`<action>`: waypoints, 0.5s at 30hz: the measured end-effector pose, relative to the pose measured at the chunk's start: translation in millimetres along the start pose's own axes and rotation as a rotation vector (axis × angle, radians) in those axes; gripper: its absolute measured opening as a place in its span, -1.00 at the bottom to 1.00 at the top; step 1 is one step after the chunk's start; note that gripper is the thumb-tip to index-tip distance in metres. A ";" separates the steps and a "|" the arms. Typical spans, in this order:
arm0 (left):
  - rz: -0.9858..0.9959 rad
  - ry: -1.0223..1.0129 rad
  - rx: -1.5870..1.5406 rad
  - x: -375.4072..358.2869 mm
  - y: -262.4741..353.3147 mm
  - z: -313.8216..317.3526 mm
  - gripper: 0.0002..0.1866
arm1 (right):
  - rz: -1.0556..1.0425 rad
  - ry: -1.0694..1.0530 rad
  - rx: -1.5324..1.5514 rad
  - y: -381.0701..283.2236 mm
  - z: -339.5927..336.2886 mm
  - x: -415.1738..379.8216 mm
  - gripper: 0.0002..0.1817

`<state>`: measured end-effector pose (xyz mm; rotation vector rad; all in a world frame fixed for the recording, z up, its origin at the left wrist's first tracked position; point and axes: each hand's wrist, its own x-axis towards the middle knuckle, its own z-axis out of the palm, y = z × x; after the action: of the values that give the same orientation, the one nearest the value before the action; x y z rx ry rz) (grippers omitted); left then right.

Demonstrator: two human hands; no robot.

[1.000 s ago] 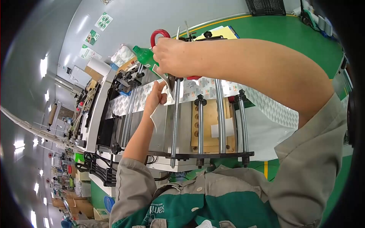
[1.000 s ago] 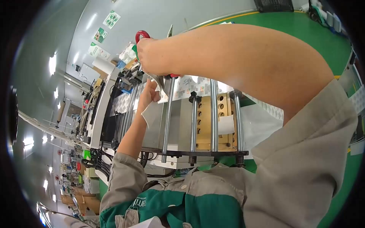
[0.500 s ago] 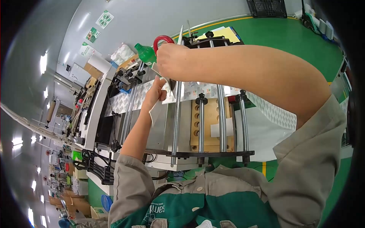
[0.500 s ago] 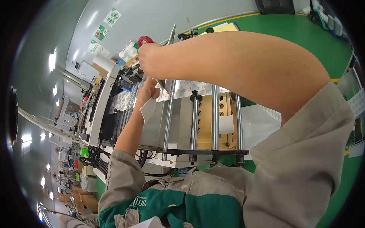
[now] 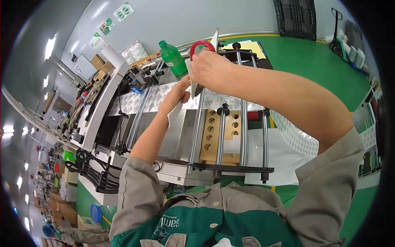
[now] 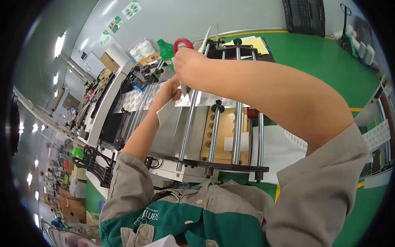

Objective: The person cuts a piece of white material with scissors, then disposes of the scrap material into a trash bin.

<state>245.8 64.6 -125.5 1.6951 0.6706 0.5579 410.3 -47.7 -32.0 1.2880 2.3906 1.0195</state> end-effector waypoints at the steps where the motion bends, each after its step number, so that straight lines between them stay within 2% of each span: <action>1: 0.053 -0.021 -0.013 -0.6 -0.8 -1.1 -0.48 | 0.008 -0.053 0.008 -0.7 -3.5 -0.8 -0.79; 2: 0.070 -0.019 -0.024 -0.8 -1.3 -2.4 -0.48 | 0.032 -0.080 -0.072 -3.4 -7.0 -1.3 -0.72; 7: 0.047 -0.065 0.056 2.3 1.7 -10.3 -0.38 | 0.019 -0.134 -0.131 -6.9 -11.3 6.7 -0.73; 9: 0.071 -0.077 0.048 0.8 2.6 -10.5 -0.35 | 0.032 -0.199 -0.023 -3.8 -10.8 10.1 -0.77; 10: 0.044 -0.024 0.028 -2.5 6.4 -6.4 -0.34 | 0.053 -0.106 0.023 -4.3 -8.7 8.4 -0.84; 11: 0.019 0.031 0.005 -5.7 8.8 -4.0 -0.33 | 0.034 -0.113 0.004 -4.8 -6.4 5.9 -0.84; 13: 0.070 0.051 -0.057 -7.0 -0.5 -6.6 -0.36 | 0.075 0.102 0.030 -5.6 -3.0 2.3 -0.86; 15: 0.173 0.024 0.101 -6.5 -8.7 -8.1 -0.39 | 0.089 0.076 0.020 -5.6 -1.9 1.6 -0.81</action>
<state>234.4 67.3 -132.3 1.8547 0.5812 0.6768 404.8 -49.3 -34.2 1.3985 2.4241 1.0912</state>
